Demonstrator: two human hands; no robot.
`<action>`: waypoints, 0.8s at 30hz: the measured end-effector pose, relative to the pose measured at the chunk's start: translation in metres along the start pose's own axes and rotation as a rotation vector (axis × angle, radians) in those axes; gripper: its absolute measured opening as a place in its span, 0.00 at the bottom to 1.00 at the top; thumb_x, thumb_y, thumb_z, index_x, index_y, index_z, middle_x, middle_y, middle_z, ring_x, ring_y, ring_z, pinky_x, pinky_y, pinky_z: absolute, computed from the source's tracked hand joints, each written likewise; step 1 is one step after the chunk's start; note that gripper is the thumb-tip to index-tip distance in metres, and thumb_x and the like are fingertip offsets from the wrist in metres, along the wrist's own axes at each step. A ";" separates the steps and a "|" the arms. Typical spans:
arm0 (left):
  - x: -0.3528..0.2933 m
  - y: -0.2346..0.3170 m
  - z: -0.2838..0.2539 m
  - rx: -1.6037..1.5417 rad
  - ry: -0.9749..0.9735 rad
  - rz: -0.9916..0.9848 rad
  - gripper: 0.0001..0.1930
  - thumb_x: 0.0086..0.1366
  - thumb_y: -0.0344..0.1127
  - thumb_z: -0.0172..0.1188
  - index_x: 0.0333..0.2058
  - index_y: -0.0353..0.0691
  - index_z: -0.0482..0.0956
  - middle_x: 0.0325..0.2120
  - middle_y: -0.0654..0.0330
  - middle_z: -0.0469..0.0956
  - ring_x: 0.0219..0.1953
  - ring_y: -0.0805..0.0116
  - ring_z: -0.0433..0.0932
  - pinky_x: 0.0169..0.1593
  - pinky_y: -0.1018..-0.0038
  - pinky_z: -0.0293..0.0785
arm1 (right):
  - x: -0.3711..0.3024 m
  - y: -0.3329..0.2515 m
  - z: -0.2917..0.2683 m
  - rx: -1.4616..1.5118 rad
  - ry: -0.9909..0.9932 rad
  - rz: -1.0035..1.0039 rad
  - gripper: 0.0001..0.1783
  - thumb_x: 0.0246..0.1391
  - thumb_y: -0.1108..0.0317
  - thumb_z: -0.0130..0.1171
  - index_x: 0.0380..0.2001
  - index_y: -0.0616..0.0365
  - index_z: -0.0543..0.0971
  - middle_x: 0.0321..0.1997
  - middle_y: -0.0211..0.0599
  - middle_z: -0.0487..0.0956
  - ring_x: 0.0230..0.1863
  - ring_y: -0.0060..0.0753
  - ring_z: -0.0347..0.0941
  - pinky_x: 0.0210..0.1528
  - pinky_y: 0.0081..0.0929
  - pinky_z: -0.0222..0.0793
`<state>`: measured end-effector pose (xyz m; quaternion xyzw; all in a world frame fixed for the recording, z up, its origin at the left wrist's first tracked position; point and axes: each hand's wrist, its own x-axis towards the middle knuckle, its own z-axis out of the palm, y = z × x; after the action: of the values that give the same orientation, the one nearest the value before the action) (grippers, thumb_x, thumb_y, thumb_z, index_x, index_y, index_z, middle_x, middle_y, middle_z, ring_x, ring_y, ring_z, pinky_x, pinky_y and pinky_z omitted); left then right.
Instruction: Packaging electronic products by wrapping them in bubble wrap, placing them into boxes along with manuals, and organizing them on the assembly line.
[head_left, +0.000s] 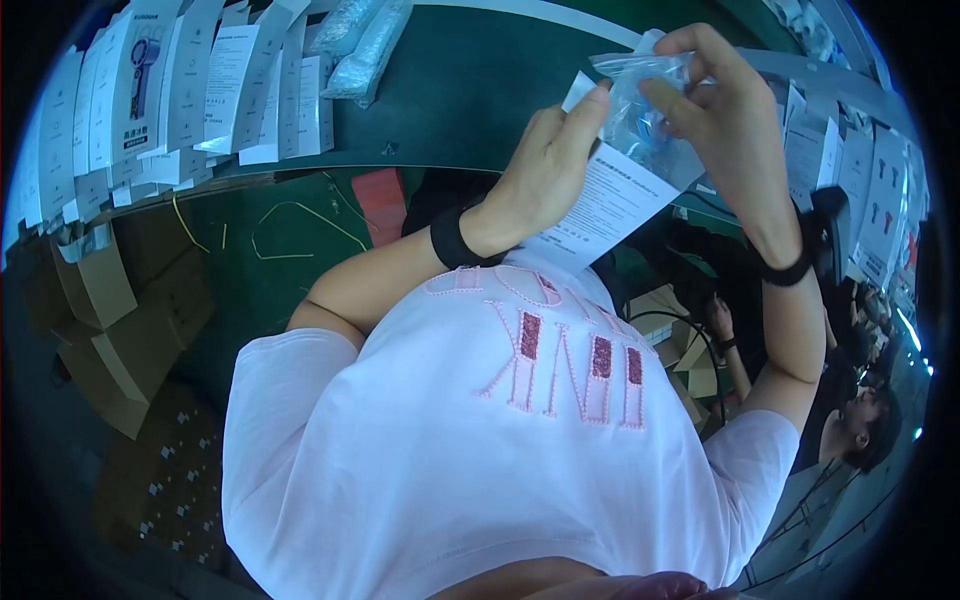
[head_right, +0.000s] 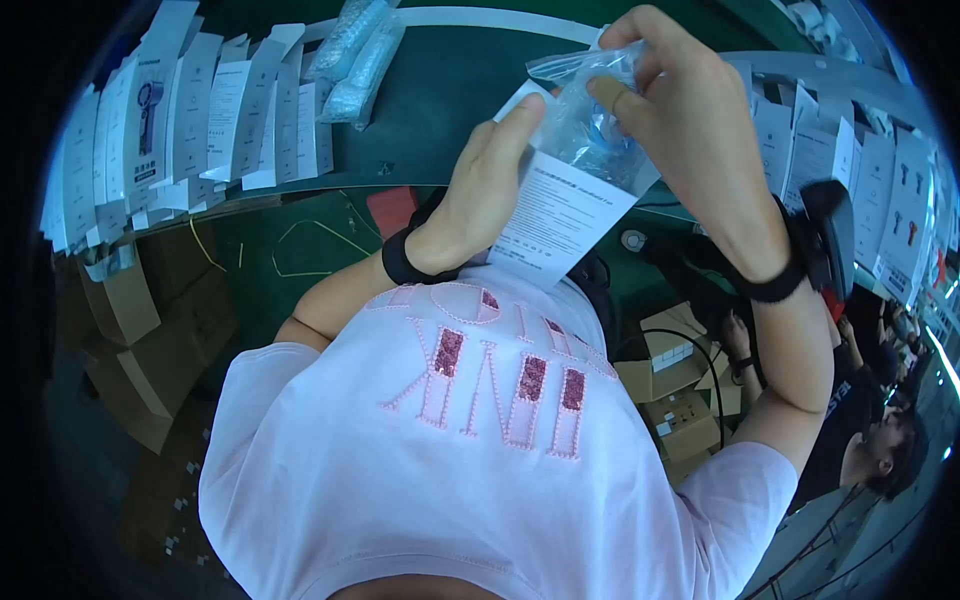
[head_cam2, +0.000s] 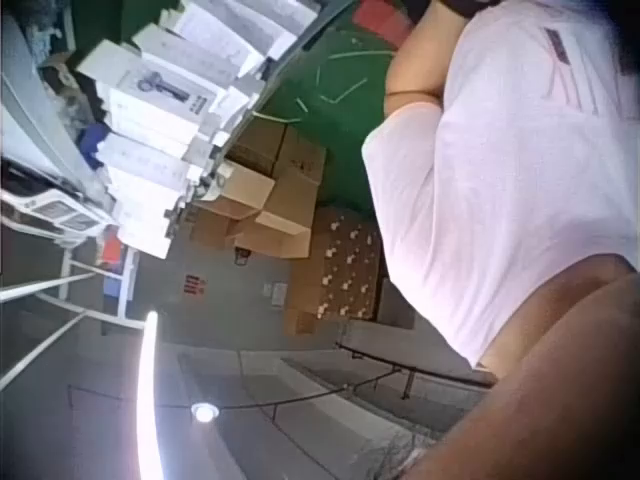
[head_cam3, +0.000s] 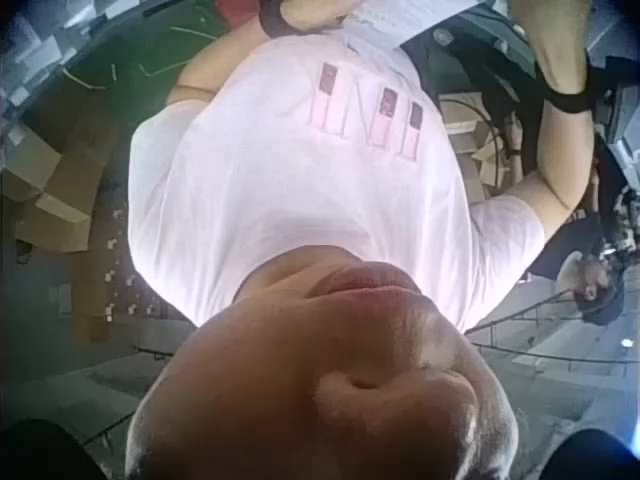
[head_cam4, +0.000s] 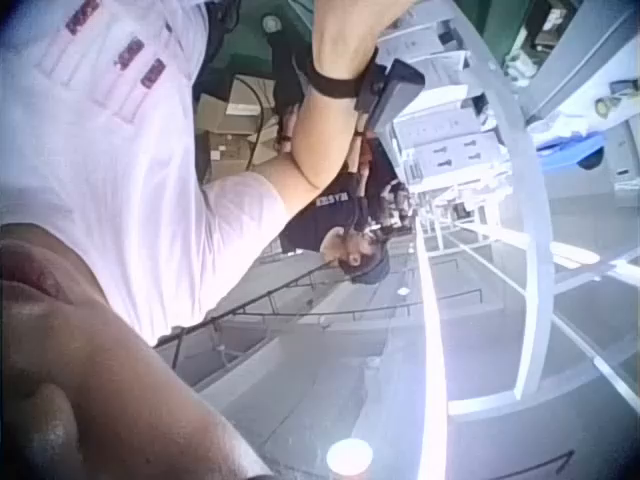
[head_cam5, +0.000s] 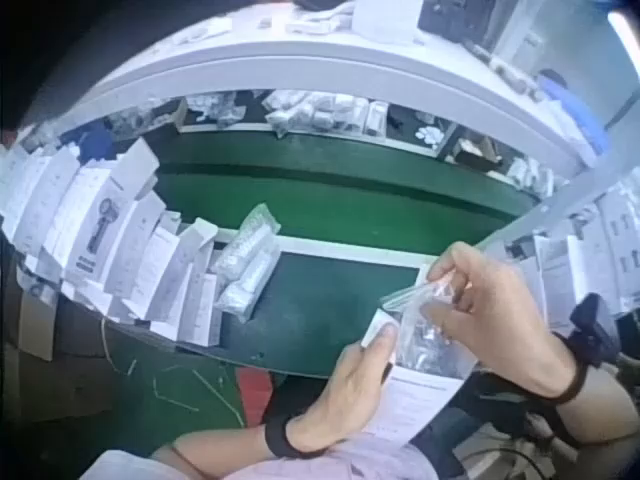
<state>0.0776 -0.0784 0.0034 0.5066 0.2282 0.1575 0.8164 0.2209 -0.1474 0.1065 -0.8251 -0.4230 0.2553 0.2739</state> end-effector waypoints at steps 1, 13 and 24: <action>-0.002 0.000 0.001 -0.001 -0.031 -0.037 0.32 0.72 0.52 0.36 0.22 0.28 0.71 0.13 0.58 0.68 0.18 0.73 0.63 0.27 0.72 0.62 | 0.002 0.001 0.000 -0.136 -0.091 -0.006 0.18 0.51 0.74 0.63 0.46 0.57 0.76 0.24 0.27 0.73 0.28 0.22 0.78 0.29 0.15 0.72; -0.008 -0.020 0.000 0.034 -0.142 -0.097 0.34 0.70 0.61 0.35 0.27 0.32 0.74 0.19 0.59 0.73 0.23 0.75 0.68 0.31 0.74 0.65 | 0.028 0.000 -0.006 0.260 -1.074 0.371 0.11 0.52 0.73 0.57 0.36 0.70 0.80 0.26 0.34 0.80 0.27 0.18 0.77 0.29 0.16 0.74; -0.011 -0.033 -0.027 -0.105 -0.219 0.146 0.50 0.49 0.40 0.74 0.63 0.40 0.48 0.50 0.45 0.71 0.51 0.61 0.71 0.52 0.65 0.69 | -0.012 0.024 -0.086 0.100 -0.216 0.039 0.26 0.56 0.66 0.57 0.58 0.57 0.69 0.45 0.40 0.79 0.40 0.30 0.78 0.44 0.25 0.76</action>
<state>0.0553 -0.0778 -0.0341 0.4925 0.0915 0.1721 0.8482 0.2843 -0.1899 0.1542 -0.7863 -0.4206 0.3687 0.2626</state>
